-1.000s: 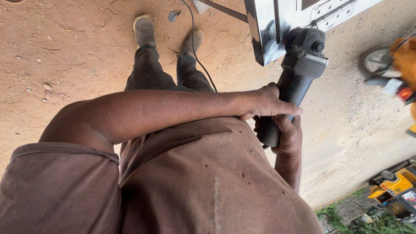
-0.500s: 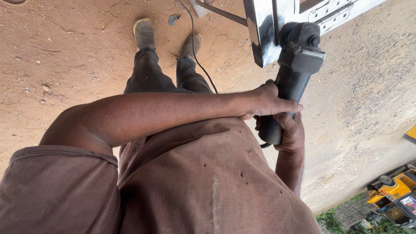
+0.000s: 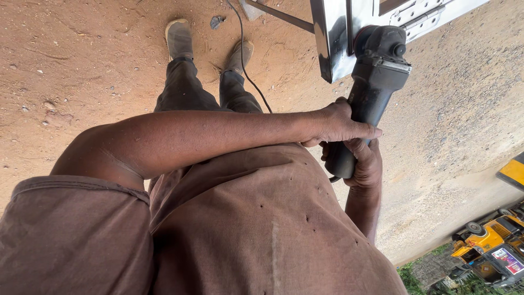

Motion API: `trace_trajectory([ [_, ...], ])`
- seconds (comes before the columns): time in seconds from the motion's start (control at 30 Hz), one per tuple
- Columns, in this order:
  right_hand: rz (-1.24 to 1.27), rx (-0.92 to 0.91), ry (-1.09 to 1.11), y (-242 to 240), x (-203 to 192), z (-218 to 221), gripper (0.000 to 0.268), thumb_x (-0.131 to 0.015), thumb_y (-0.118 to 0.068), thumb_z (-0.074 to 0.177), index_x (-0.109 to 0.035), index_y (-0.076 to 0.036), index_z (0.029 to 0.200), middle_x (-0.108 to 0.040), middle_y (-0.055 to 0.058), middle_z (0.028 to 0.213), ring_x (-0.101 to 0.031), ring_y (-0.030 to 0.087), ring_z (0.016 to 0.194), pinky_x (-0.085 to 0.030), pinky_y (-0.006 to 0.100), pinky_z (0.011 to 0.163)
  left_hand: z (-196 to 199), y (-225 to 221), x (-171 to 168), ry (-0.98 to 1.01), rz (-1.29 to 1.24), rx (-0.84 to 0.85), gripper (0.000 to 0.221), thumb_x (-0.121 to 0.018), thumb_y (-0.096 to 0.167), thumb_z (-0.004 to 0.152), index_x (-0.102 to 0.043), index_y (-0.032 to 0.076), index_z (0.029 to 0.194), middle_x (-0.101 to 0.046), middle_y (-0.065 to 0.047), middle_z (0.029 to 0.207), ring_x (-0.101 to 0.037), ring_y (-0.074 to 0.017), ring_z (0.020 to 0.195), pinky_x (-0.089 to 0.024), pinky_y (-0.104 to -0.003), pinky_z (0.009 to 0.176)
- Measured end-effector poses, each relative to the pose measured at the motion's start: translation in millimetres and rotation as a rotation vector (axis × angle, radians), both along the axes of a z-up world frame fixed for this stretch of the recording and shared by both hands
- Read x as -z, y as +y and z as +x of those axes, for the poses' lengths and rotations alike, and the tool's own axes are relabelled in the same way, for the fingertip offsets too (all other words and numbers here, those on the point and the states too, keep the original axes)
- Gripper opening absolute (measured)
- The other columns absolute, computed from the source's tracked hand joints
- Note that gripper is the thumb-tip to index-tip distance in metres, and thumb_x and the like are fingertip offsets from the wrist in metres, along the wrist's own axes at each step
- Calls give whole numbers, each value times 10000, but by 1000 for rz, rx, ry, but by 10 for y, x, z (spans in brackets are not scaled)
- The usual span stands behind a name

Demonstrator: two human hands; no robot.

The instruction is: The person uses a hand-held angle grinder to smooth and polish the welded joints and surfaces of a large metal gate frame, moving the tool along the edges and corners.

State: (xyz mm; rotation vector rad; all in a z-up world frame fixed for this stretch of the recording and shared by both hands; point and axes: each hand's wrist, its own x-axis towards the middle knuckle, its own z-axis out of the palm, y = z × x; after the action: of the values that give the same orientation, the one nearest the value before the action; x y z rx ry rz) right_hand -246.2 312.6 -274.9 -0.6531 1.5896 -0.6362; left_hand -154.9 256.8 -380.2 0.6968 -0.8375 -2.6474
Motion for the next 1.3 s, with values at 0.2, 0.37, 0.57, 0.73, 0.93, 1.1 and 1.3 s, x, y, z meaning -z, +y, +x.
trace_trajectory([
  [0.2,-20,-6,-47,-42,106,-105,683,-805,-438,901,-557,106,1231,-679,168,824,-714,246,681,-616,332,554,-42,-71,11,-67,-13,-52,1028,-745,586,757,-330,-142,1352,-579,-287,1193,-668,-343,1178,-627,-418,924],
  [0.37,-24,-7,-90,98,107,-75,723,-818,-456,868,-542,93,1247,-683,164,830,-720,252,677,-617,334,538,38,59,-36,-91,-41,-40,1011,-728,578,784,-311,-156,1342,-608,-274,1144,-701,-334,1134,-646,-392,903],
  [0.57,-85,-16,-80,-42,254,-103,748,-800,-460,900,-513,118,1278,-683,186,834,-719,258,654,-627,340,542,62,-11,-58,-76,-81,-204,912,-694,566,798,-415,-148,1292,-624,-287,1080,-750,-347,1016,-701,-418,785],
  [0.73,-72,-48,-103,-95,250,-87,759,-806,-450,886,-499,97,1314,-682,174,872,-717,244,674,-628,332,548,128,9,-63,-86,-117,-315,914,-660,571,777,-401,-116,1321,-608,-288,1088,-722,-352,1016,-686,-429,777],
  [0.93,-28,65,49,256,164,173,674,-784,-442,904,-532,104,1209,-661,166,809,-705,239,640,-613,336,506,165,115,12,-50,-86,-13,990,-732,597,795,-371,-150,1334,-592,-296,1143,-659,-359,1168,-610,-419,930],
  [1.1,-25,25,47,228,181,145,608,-777,-423,873,-571,64,1172,-679,147,802,-712,229,656,-605,333,515,136,184,83,-82,-88,-54,1019,-742,612,760,-374,-154,1322,-608,-289,1170,-678,-335,1166,-618,-403,932],
  [1.3,15,64,87,317,125,68,609,-787,-431,874,-589,75,1148,-673,151,772,-697,243,625,-593,340,506,39,250,107,-13,-100,-62,1028,-741,630,779,-390,-168,1324,-618,-288,1189,-670,-327,1183,-592,-380,946],
])
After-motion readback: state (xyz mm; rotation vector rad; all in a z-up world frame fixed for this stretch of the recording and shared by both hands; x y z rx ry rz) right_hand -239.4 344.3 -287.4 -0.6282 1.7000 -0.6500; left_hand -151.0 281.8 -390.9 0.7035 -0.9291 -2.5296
